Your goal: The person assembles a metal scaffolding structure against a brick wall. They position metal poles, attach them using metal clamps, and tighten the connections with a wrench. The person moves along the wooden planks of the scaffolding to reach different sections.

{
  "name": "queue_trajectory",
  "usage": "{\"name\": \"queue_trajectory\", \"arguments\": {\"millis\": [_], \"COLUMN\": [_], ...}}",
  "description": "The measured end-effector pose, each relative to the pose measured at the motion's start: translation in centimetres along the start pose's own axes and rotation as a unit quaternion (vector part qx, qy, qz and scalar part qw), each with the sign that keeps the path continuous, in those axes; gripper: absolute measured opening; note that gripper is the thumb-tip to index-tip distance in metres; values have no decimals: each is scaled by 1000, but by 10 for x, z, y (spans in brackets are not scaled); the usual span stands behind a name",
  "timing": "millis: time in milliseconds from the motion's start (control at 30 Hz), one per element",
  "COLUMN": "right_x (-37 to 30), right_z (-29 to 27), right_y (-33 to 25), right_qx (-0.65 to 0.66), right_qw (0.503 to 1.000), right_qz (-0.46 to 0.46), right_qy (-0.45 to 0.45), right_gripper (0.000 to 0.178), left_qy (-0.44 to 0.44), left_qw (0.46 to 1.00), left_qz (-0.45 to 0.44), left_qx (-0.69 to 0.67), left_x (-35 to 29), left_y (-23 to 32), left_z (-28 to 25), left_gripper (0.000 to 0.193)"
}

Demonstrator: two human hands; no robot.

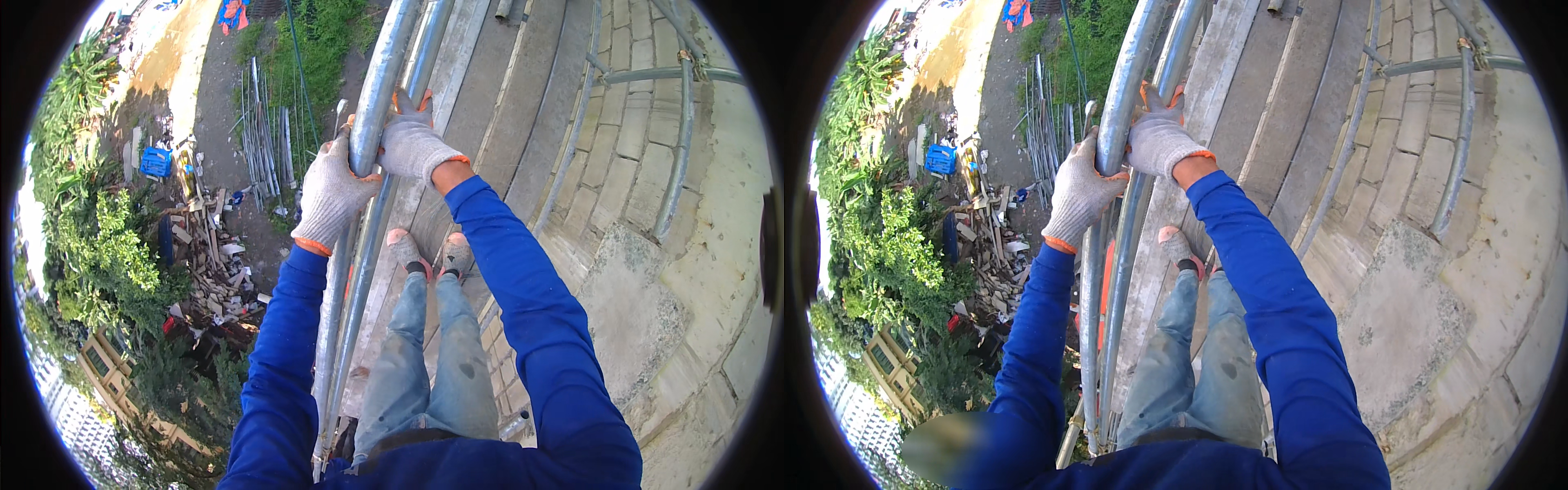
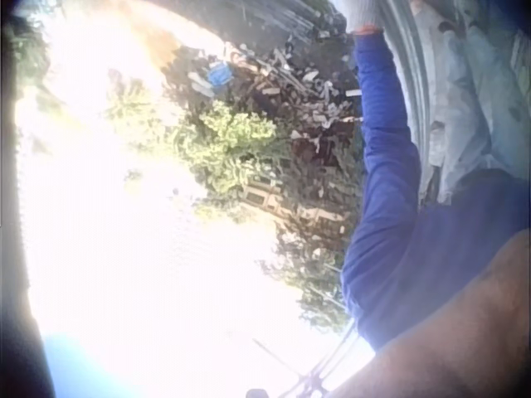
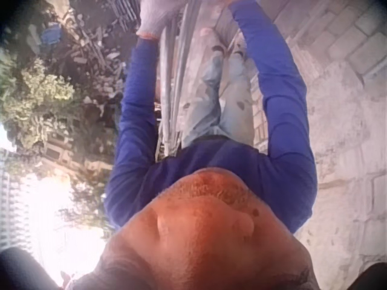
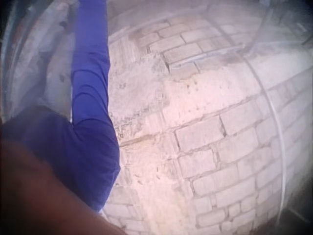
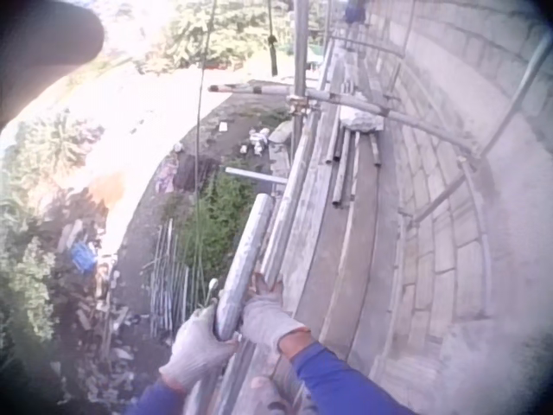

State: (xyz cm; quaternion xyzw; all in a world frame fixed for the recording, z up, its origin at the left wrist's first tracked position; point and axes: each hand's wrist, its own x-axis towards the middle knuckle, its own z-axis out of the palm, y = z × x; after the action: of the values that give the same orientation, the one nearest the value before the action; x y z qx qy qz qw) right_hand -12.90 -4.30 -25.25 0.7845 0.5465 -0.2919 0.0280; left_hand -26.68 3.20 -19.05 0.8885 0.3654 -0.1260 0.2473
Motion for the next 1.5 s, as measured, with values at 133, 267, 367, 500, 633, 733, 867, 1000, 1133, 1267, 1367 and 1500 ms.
{"name": "queue_trajectory", "arguments": {"millis": [133,267,367,500,633,733,867,1000,1133,1267,1367,1500], "right_x": [4,-5,2,-20,-30,-25,-20,-21,-24,-27,-28,-42], "right_z": [4,14,44,45,44,48,48,54,64,73,75,58], "right_y": [3,-12,-14,-29,-26,-22,-17,-16,-16,-16,-11,-12], "right_qx": [-49,-15,55,137,182,130,86,149,275,355,360,134], "right_qw": [998,995,956,907,915,920,918,904,863,826,840,920], "right_qz": [-5,44,70,77,73,68,24,32,23,4,-6,-32], "right_qy": [-27,90,278,392,353,363,387,400,424,437,406,367], "right_gripper": [40,37,34,32,24,18,16,12,12,13,17,21], "left_qy": [-56,-107,-142,-106,-137,-107,-164,-154,-164,-136,-122,-116], "left_qw": [881,796,769,726,692,780,899,938,957,909,883,879], "left_qz": [-64,-156,-148,-172,-190,-168,-128,-32,-66,-68,-74,-53], "left_qx": [-466,-576,-605,-657,-682,-593,-386,-310,-228,-387,-447,-459], "left_x": [12,21,35,33,29,24,23,6,7,5,1,-2], "left_y": [-35,-70,-78,-82,-94,-87,-83,-49,-39,-44,-43,-48], "left_z": [14,22,35,50,78,75,32,10,8,16,19,21], "left_gripper": [67,40,38,38,39,39,71,68,76,65,66,70]}}
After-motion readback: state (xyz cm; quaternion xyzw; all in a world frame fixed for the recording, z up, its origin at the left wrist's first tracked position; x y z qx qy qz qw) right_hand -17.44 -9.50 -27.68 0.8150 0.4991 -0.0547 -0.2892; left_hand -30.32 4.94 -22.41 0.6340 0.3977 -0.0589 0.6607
